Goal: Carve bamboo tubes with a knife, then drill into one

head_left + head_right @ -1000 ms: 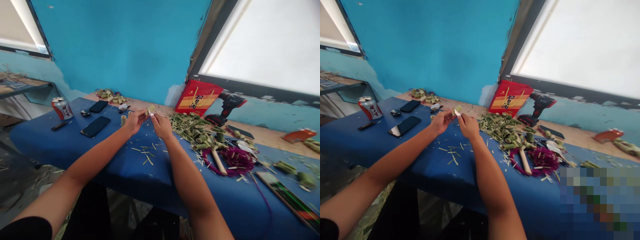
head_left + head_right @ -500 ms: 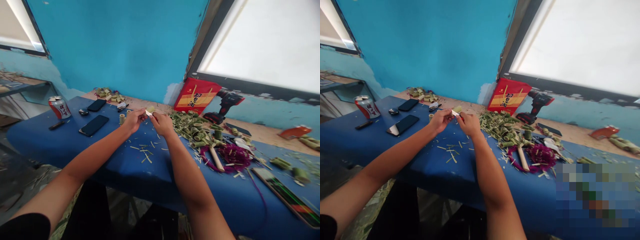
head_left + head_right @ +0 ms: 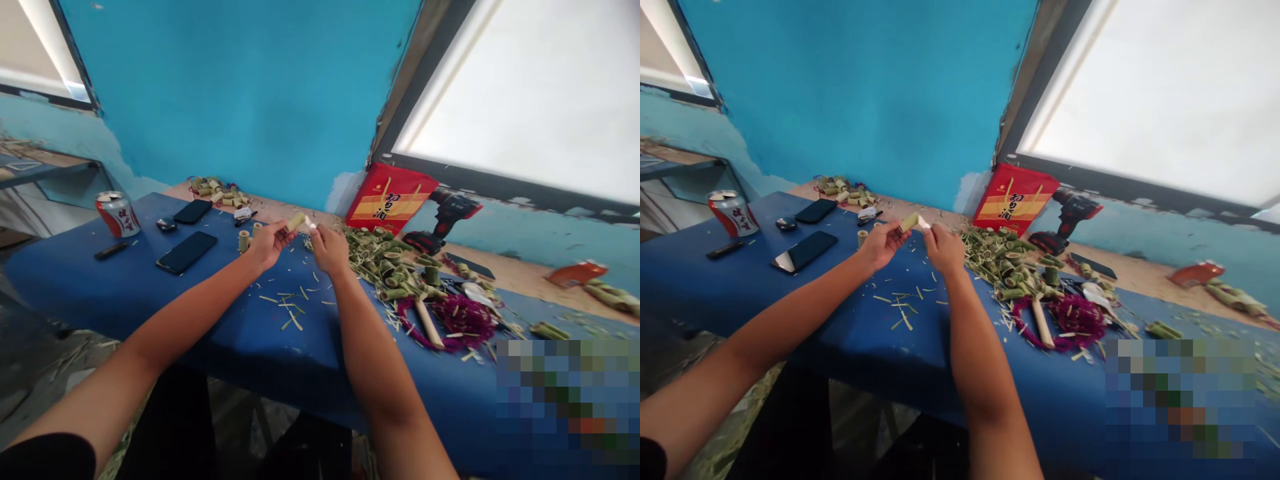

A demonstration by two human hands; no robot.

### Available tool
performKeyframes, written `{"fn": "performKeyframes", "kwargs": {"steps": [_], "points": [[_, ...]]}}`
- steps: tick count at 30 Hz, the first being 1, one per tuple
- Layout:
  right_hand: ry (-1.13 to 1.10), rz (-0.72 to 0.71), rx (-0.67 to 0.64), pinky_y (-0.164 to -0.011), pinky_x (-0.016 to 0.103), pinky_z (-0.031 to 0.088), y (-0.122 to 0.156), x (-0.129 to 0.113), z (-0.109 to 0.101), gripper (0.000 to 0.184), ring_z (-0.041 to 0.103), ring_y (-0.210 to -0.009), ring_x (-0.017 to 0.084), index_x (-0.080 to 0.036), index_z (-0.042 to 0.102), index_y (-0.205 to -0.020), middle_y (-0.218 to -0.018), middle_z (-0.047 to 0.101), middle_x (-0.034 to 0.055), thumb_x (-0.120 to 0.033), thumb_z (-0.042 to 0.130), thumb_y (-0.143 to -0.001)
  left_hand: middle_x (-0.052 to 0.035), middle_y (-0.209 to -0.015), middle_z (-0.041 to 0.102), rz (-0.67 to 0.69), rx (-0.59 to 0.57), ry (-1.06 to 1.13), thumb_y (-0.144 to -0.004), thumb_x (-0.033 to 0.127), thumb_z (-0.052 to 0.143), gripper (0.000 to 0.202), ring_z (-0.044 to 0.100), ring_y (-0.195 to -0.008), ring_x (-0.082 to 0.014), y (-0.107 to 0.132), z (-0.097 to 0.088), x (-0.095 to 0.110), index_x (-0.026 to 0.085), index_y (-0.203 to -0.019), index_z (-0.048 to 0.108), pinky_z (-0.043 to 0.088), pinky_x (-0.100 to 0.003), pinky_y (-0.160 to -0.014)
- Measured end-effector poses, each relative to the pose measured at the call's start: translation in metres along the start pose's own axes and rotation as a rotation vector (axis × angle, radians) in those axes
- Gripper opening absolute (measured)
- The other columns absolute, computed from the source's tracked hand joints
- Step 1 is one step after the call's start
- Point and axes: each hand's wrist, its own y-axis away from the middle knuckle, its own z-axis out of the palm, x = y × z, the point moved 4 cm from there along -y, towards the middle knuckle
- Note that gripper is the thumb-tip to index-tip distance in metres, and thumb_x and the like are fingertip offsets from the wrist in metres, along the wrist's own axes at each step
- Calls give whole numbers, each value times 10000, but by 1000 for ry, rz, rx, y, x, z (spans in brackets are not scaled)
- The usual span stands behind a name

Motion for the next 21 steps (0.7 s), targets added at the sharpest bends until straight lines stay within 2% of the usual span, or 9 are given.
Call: {"fn": "performKeyframes", "kwargs": {"steps": [2,4,8,10,13,15,18,21], "points": [[-34,-90,-46,-661,320,242,3,-18,6,468,561,-723,207,-219,660,-905,-768,670,61,-510,342,-1087,-28,-691,694,18,-12,0,-928,128,687,165,647,-624,-99,-1,0,-2,127,-763,676,502,-214,-651],[-48,-120,-92,-656,319,239,6,-29,10,465,545,-698,199,-220,657,-891,-742,659,52,-506,349,-1088,-11,-667,670,31,-20,-7,-903,140,731,180,613,-597,-88,-1,0,-4,132,-736,666,469,-209,-626],[7,-104,-98,-659,321,240,4,-29,8,468,564,-727,209,-216,688,-924,-798,695,74,-525,375,-1086,-7,-631,640,47,-32,-49,-875,115,731,203,551,-557,-81,-1,-1,-4,133,-686,659,417,-227,-599],[47,2,-63,-667,324,242,0,-16,3,483,583,-761,224,-209,712,-979,-881,724,107,-530,369,-1090,-11,-631,642,74,-28,-78,-863,95,713,170,556,-559,-87,-1,-2,-2,130,-700,680,399,-236,-590],[52,307,-7,-673,322,250,-4,18,-5,528,589,-774,238,-189,724,-1012,-941,733,151,-484,297,-1112,-20,-620,635,102,-26,-105,-870,110,701,135,553,-540,-92,-1,-1,3,121,-735,700,365,-232,-556],[26,369,40,-674,314,257,-5,31,-9,510,591,-785,241,-191,711,-981,-937,731,150,-475,306,-1108,-39,-622,647,64,-12,-99,-920,135,651,170,546,-526,-93,-1,-1,4,114,-758,697,359,-224,-538],[-55,183,83,-663,312,269,-4,21,-8,535,577,-754,231,-210,666,-883,-827,700,103,-487,264,-1104,-74,-655,690,-17,11,-89,-985,128,537,244,585,-546,-109,0,0,2,110,-800,695,412,-220,-554],[-87,-51,10,-654,316,262,1,-8,2,492,551,-702,210,-228,628,-839,-744,656,58,-528,321,-1080,-68,-697,717,-8,-29,-73,-988,101,528,223,617,-560,-117,1,3,3,116,-860,710,455,-223,-576]]}}
